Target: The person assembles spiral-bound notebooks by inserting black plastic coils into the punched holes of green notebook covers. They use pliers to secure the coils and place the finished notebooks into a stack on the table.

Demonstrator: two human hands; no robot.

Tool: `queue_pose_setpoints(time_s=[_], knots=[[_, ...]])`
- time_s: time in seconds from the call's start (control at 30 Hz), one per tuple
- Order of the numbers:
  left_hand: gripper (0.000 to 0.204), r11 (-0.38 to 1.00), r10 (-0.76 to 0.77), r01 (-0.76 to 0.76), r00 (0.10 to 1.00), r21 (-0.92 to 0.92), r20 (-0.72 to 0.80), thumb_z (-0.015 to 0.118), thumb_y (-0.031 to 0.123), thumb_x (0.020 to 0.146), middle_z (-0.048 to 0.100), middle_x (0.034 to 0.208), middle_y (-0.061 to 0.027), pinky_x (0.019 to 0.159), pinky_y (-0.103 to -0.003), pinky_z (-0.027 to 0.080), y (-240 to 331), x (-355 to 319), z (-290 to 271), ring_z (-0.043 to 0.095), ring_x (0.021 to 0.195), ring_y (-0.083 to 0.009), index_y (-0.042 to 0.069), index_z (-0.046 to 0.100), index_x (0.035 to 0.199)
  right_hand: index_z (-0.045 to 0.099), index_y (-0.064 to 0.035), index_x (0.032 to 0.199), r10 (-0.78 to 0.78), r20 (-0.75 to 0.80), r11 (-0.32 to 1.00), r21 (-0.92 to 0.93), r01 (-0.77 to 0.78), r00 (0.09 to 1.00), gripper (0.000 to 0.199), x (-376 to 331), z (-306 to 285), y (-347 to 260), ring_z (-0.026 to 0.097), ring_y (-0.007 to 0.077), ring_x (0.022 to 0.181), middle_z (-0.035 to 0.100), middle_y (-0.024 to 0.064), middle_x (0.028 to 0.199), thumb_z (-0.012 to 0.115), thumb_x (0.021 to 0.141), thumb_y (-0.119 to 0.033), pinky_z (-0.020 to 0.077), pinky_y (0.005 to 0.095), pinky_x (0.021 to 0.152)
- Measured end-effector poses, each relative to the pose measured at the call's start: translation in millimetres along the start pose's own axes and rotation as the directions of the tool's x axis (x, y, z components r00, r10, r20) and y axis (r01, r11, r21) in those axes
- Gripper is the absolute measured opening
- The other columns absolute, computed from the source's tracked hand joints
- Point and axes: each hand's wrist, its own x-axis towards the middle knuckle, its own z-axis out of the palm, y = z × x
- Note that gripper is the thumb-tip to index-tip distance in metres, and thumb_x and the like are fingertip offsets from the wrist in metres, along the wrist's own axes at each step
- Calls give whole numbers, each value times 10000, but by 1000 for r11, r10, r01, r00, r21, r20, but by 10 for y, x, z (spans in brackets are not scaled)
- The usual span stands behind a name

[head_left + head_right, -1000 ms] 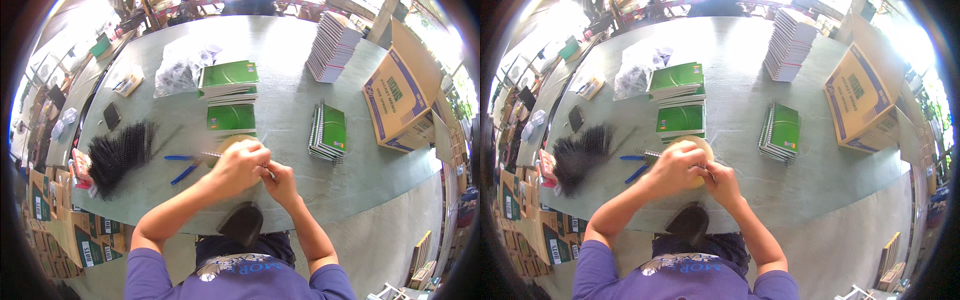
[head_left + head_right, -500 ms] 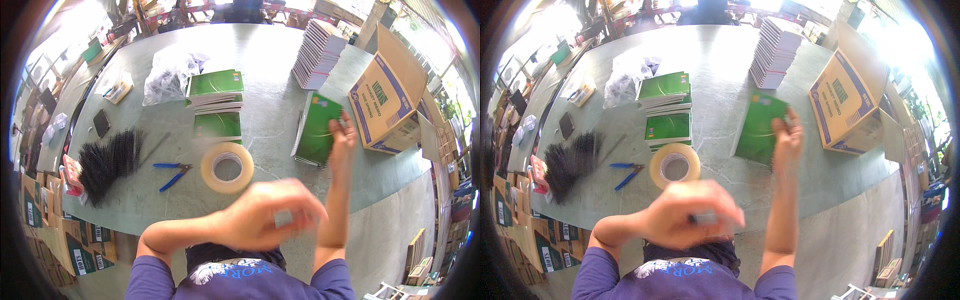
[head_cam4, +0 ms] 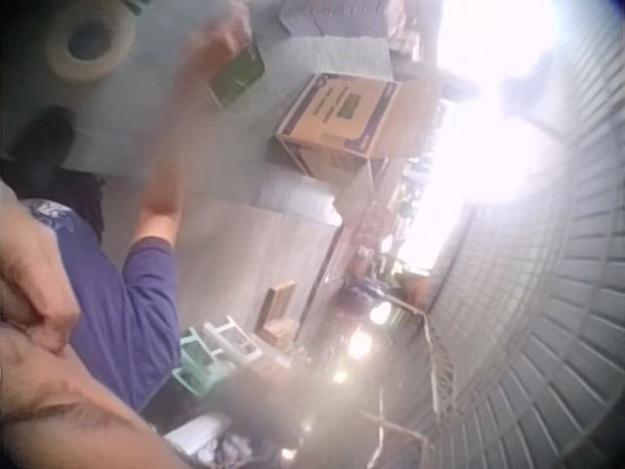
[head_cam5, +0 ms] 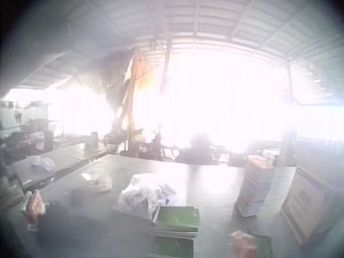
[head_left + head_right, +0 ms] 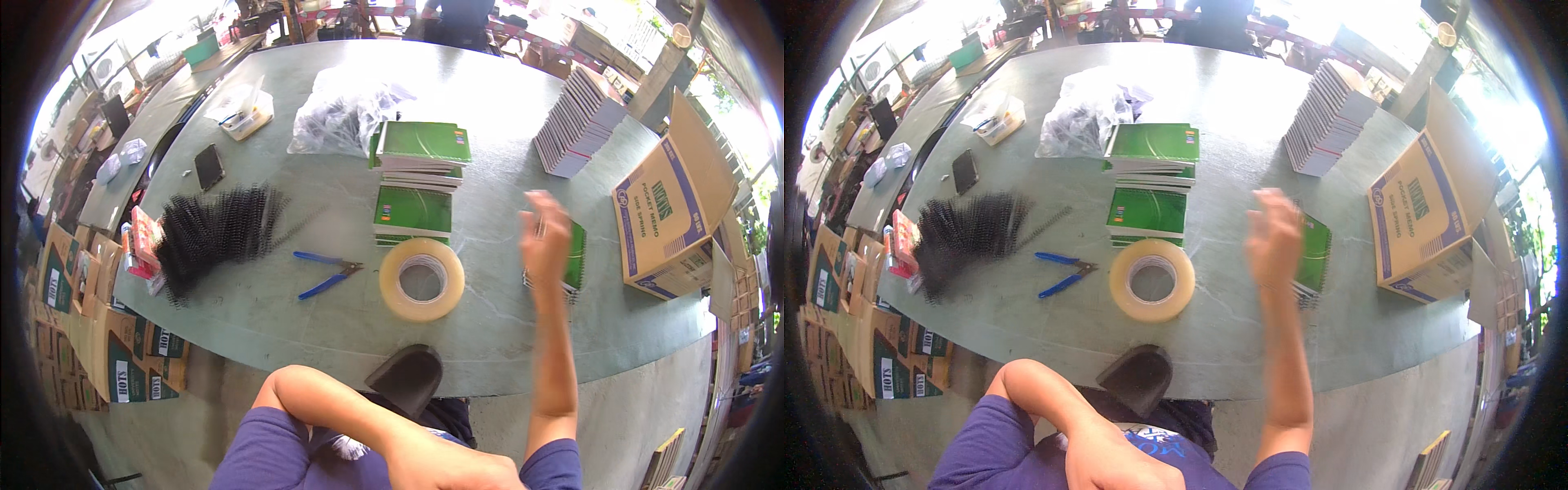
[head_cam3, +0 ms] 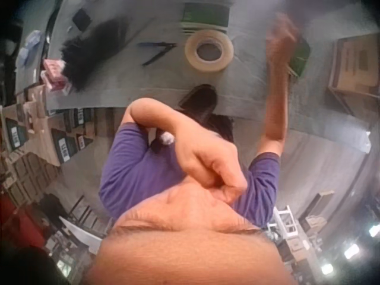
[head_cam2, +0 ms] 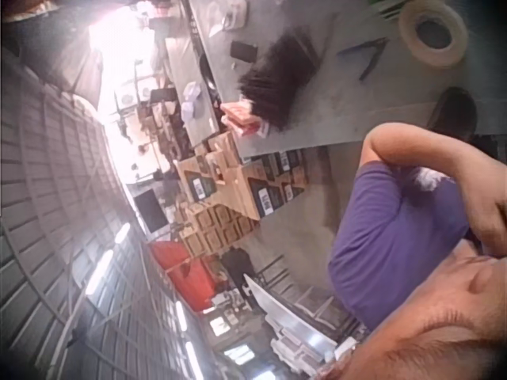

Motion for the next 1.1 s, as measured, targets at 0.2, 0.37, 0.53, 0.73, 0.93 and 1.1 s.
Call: queue_pose_setpoints(time_s=[0.2,0.37,0.53,0.73,0.93,1.1], knots=[[73,943,-139,160,986,290,-92,556,-15,839,615,779,-119,614,-332,442,173,-416,26,585,710,-241,17,617,817,645,-55,893,-317,358,938,-16,345,878,224,-87,1193,-1372,584,254,932,625,68,933,691,724,-194,506,337,778],[159,848,-134,314,906,427,-401,474,-62,886,616,845,-110,708,-337,474,503,-1067,111,597,799,-267,-23,628,881,633,-52,930,-312,553,925,-9,380,772,219,-156,1245,-1540,598,255,885,612,77,917,645,714,-83,517,339,740],[145,789,393,443,167,425,-904,599,33,863,621,962,-39,757,-288,468,413,-1576,-374,587,810,-134,24,617,1006,609,-17,924,-187,317,890,456,24,930,212,-55,875,-1427,644,287,821,623,126,972,615,721,41,521,367,729],[209,890,438,126,37,439,-898,703,140,839,638,1019,-15,849,-284,431,310,-1689,-1046,541,933,-96,35,642,1010,520,5,1047,106,410,191,885,-424,906,267,-387,103,-924,580,132,875,571,65,958,546,798,95,463,252,742],[243,324,577,786,277,527,-768,740,116,776,657,1003,-50,890,-346,443,-91,-1722,-1226,571,959,-191,59,683,1004,570,-14,1082,-170,164,964,234,129,972,388,-305,-207,-1186,607,287,862,620,145,1017,699,719,-63,431,397,862],[249,98,531,889,333,447,-779,701,130,782,660,978,-128,844,-386,480,428,-2043,-1157,599,943,-271,42,686,1015,674,-99,887,-138,350,963,268,42,926,141,-459,63,-1110,632,229,836,680,57,832,674,746,-91,429,363,792]])
